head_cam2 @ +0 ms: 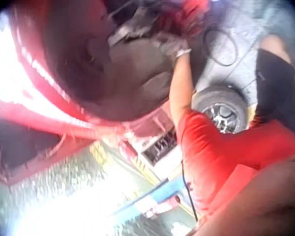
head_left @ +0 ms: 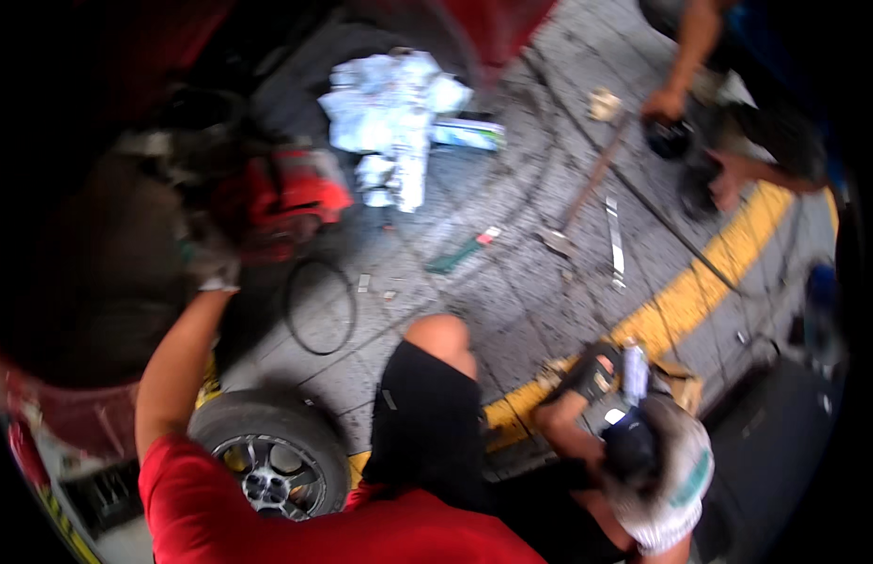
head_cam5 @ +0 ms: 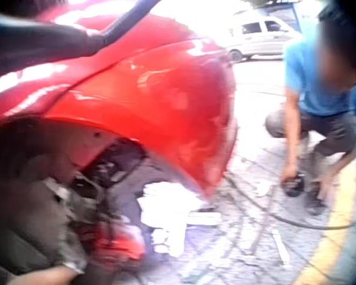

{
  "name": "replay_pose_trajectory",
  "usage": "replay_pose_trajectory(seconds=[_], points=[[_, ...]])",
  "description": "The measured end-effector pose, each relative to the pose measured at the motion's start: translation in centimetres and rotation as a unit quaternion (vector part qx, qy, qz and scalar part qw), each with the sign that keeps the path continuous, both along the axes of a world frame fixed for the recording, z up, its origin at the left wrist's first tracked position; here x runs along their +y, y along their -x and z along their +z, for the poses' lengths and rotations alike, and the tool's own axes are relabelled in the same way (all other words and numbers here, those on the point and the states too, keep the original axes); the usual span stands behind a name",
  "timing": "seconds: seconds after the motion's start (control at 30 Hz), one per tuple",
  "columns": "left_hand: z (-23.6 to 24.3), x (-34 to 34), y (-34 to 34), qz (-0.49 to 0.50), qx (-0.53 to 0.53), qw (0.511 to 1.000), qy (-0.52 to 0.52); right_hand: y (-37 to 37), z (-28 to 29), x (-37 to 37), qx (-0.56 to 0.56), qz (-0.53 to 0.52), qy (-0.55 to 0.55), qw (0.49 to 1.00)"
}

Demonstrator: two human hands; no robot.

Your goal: The person works on a red car in a garage, first cleaning the brake assembly with a rag, then moving to the engine bay to install and tighten a serpentine belt. The person uses a wrench to secure the belt tensioner and later cleans the brake rotor with a rag.

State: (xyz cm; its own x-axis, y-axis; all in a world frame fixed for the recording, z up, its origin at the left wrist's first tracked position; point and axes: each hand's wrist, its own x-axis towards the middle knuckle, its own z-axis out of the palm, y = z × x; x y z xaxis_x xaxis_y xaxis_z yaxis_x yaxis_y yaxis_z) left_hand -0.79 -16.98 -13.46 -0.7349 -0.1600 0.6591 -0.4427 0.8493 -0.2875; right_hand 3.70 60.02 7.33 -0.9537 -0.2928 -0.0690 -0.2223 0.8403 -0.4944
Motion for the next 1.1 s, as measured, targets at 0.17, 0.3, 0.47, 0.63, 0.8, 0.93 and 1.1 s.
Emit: replay_pose_trajectory(seconds=[0.17,0.3,0.47,0.63,0.8,0.93,1.1], points=[[8.6,13.8,0.7,-0.072,0.09,0.966,-0.232,-0.8,0.8,1.1,-0.16,-0.167,0.278,0.932],[10.0,15.1,1.5,-0.129,0.066,0.944,-0.295,0.9,0.8,-1.1,-0.183,-0.147,0.359,0.903],[9.2,14.6,1.8,-0.154,0.082,0.941,-0.29,0.5,-1.3,-0.4,-0.19,-0.172,0.324,0.911],[9.2,14.0,1.5,-0.165,0.076,0.94,-0.289,1.2,-0.8,-0.5,-0.219,-0.177,0.302,0.911],[9.3,14.1,1.6,-0.136,0.071,0.942,-0.3,1.1,-1.3,-0.7,-0.212,-0.18,0.423,0.863],[10.1,14.7,1.2,-0.09,0.018,0.951,-0.296,1.7,0.5,-1.8,-0.242,-0.222,0.41,0.851],[10.6,16.0,1.5,-0.104,0.033,0.954,-0.278,1.5,0.3,-1.4,-0.252,-0.227,0.408,0.847]])
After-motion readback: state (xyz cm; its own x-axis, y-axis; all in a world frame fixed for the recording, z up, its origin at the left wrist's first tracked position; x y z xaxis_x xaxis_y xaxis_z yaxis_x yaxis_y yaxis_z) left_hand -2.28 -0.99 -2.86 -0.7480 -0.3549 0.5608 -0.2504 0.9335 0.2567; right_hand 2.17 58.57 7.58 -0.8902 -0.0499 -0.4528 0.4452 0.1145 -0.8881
